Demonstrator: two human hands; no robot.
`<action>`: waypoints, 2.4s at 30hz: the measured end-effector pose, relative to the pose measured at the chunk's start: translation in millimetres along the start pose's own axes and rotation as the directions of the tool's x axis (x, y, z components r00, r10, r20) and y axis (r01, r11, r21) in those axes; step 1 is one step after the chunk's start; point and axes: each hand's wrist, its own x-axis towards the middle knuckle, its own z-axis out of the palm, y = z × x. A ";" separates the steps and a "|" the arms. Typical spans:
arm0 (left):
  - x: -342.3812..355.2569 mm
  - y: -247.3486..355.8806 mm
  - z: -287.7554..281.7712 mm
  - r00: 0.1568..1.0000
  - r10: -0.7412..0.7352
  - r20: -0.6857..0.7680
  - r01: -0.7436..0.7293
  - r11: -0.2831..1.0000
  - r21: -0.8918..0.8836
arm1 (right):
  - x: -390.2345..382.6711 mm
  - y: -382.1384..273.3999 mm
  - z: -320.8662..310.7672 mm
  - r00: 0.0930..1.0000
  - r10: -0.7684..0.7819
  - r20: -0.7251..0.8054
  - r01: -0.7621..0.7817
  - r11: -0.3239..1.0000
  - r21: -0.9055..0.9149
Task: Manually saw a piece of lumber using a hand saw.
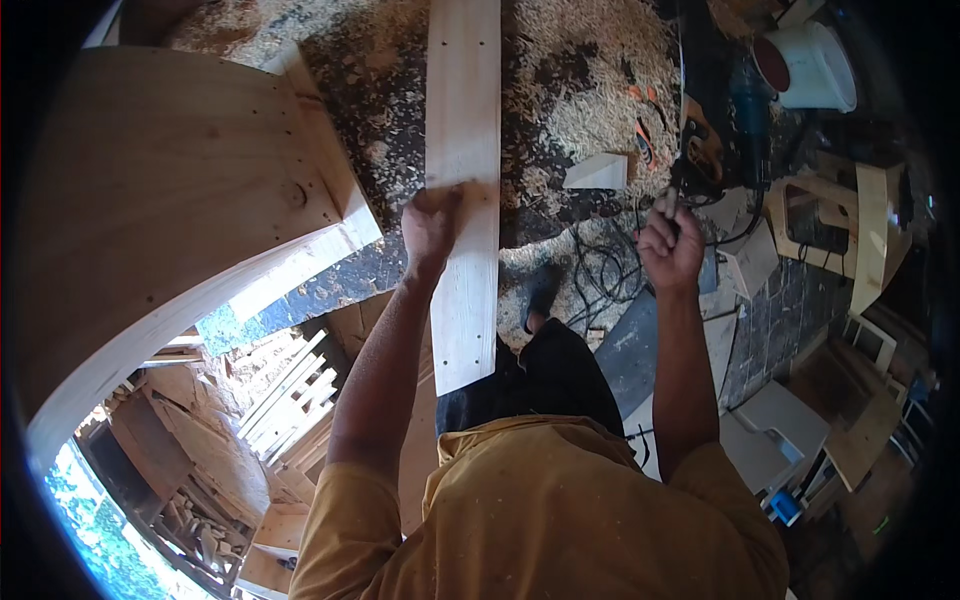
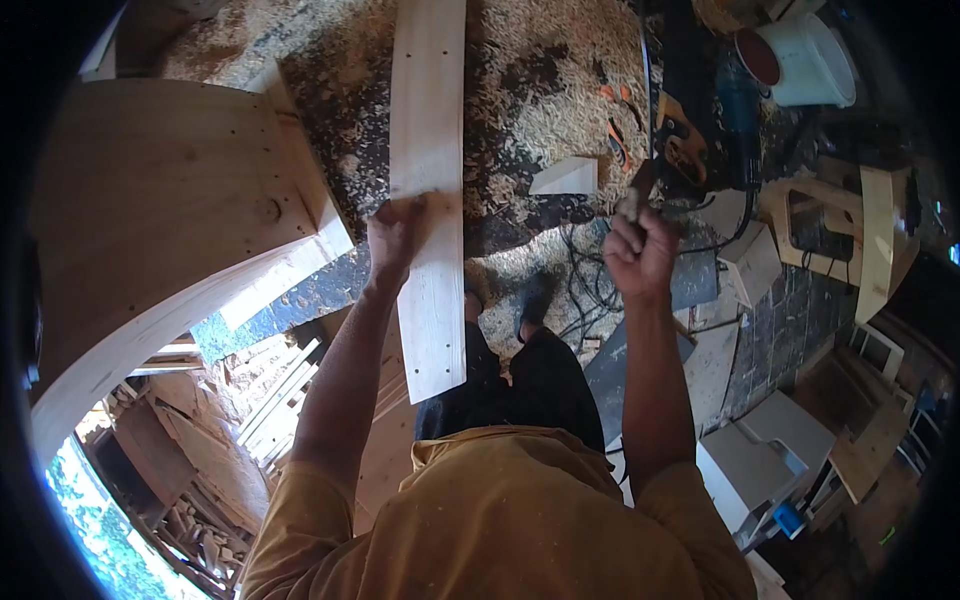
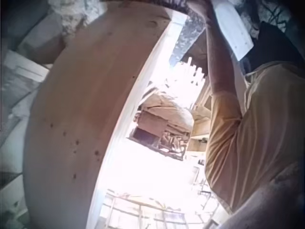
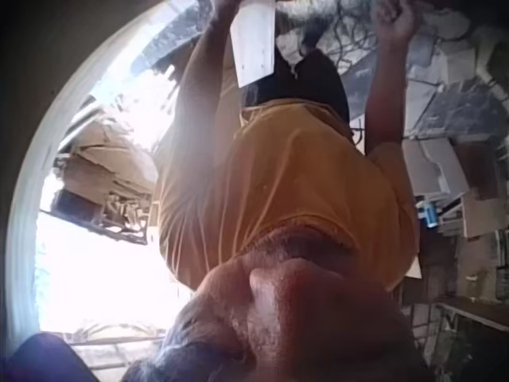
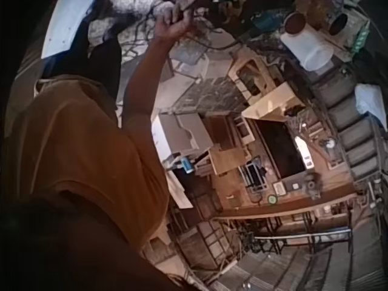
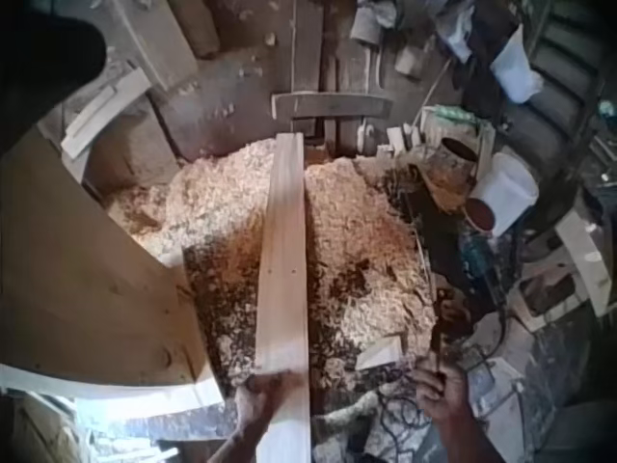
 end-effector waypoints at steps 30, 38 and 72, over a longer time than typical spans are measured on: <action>-153.2 -16.3 -34.3 0.863 -0.403 0.304 0.502 0.751 -0.429 | -139.6 139.1 -43.2 0.822 0.484 -0.299 -0.428 0.179 -0.886; -174.1 -67.0 -50.6 0.982 0.014 -0.189 0.040 0.960 0.277 | -136.6 107.2 -38.2 0.910 0.342 -0.234 -0.297 0.143 -0.944; -13.0 -12.2 34.6 0.903 0.395 -0.170 -0.190 0.722 0.666 | 21.6 96.2 -13.9 0.883 0.266 -0.387 -0.468 0.422 -0.777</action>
